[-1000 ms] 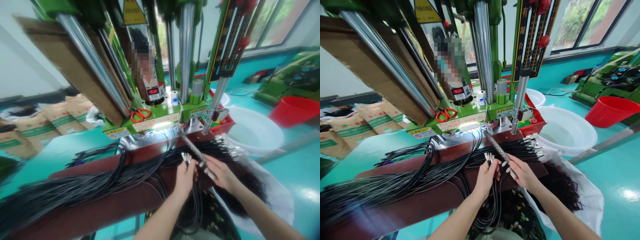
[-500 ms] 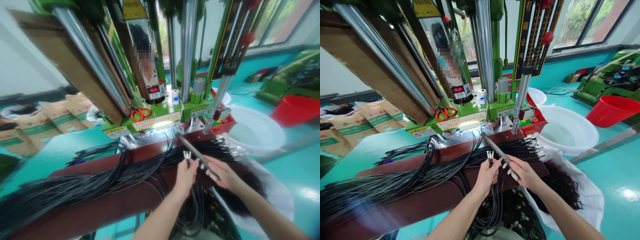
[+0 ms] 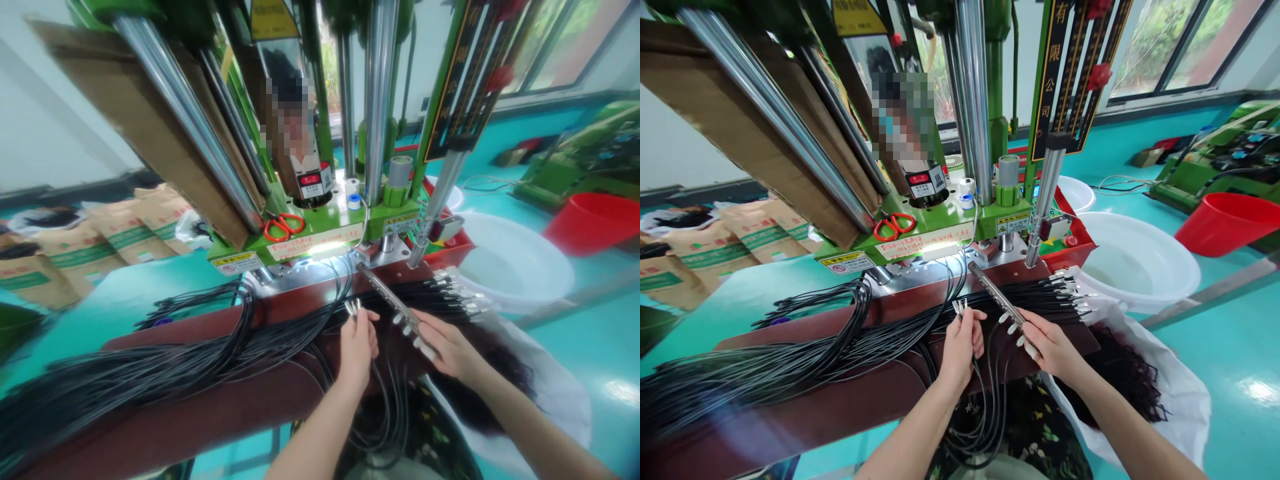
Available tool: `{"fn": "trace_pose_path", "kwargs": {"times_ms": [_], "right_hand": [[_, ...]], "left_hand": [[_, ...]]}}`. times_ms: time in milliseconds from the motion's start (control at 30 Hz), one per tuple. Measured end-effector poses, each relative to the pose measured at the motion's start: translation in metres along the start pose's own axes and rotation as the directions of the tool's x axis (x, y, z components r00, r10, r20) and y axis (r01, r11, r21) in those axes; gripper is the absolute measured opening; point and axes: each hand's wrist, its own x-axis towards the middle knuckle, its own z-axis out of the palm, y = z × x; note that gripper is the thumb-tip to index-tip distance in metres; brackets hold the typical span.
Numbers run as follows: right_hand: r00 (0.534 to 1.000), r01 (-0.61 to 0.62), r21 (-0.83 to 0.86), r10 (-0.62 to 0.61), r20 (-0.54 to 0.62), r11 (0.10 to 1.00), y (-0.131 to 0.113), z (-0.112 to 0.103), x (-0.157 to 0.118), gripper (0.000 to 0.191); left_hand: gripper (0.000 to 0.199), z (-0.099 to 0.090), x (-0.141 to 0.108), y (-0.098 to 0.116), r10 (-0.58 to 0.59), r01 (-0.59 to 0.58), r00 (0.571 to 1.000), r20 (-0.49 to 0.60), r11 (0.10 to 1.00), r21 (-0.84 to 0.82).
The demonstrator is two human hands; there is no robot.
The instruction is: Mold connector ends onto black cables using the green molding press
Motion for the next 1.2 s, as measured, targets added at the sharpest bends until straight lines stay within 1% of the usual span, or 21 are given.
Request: {"fn": "trace_pose_path", "kwargs": {"times_ms": [33, 100, 200, 267, 367, 500, 633, 733, 800, 933, 1033, 1133, 1200], "right_hand": [[1.000, -0.006, 0.012, 0.006, -0.020, 1.000, -0.003, 0.002, -0.001, 0.054], [0.999, -0.024, 0.030, 0.025, -0.043, 0.999, -0.007, 0.004, -0.003, 0.054], [0.997, -0.071, 0.022, 0.072, -0.033, 0.997, -0.007, 0.005, -0.005, 0.055], [0.996, -0.086, -0.005, 0.086, -0.014, 0.996, -0.005, 0.003, -0.005, 0.056], [0.998, -0.067, -0.015, 0.067, 0.004, 0.998, -0.004, 0.000, -0.004, 0.057], [1.000, 0.002, -0.016, -0.001, 0.030, 1.000, -0.005, -0.001, -0.003, 0.051], [1.000, -0.016, -0.062, 0.017, 0.023, 0.998, -0.006, -0.001, -0.004, 0.049], [0.999, 0.030, -0.091, -0.026, 0.046, 0.995, -0.006, -0.002, -0.003, 0.046], [0.996, 0.056, -0.128, -0.047, 0.073, 0.990, -0.005, -0.003, -0.002, 0.048], [0.990, 0.035, -0.209, -0.006, 0.140, 0.977, -0.001, -0.006, 0.001, 0.053], [0.988, 0.003, -0.175, 0.024, 0.154, 0.985, 0.002, -0.008, 0.001, 0.055], [0.988, -0.025, -0.103, 0.040, 0.151, 0.994, 0.003, -0.009, 0.001, 0.055], [0.990, -0.004, -0.074, 0.014, 0.142, 0.997, 0.002, -0.009, 0.001, 0.051]], "left_hand": [[0.044, -0.001, 0.001, 0.000, -0.004, 0.004, 1.000, 0.009, 1.000, 0.009], [0.045, -0.003, 0.002, -0.002, -0.027, 0.021, 0.998, 0.057, 0.995, 0.100], [0.047, -0.003, 0.003, -0.004, -0.061, 0.025, 0.990, 0.125, 0.963, 0.270], [0.048, -0.002, 0.004, -0.003, -0.074, 0.021, 0.986, 0.152, 0.947, 0.320], [0.047, -0.003, 0.004, 0.000, -0.105, 0.043, 0.979, 0.175, 0.945, 0.323], [0.048, -0.007, 0.006, 0.001, -0.129, 0.056, 0.971, 0.202, 0.942, 0.331], [0.048, -0.009, 0.007, 0.001, -0.135, 0.055, 0.967, 0.215, 0.938, 0.343], [0.048, -0.010, 0.007, 0.002, -0.138, 0.052, 0.963, 0.231, 0.937, 0.344], [0.049, -0.010, 0.007, 0.002, -0.136, 0.049, 0.962, 0.237, 0.939, 0.341], [0.050, -0.011, 0.005, 0.000, -0.100, 0.024, 0.971, 0.215, 0.943, 0.331], [0.049, -0.011, 0.003, -0.001, -0.053, -0.010, 0.981, 0.185, 0.946, 0.325], [0.049, -0.014, 0.000, 0.003, 0.087, -0.111, 0.992, 0.090, 0.947, 0.303], [0.048, -0.016, -0.003, 0.005, 0.155, -0.151, 0.988, 0.001, 0.957, 0.249]]}}
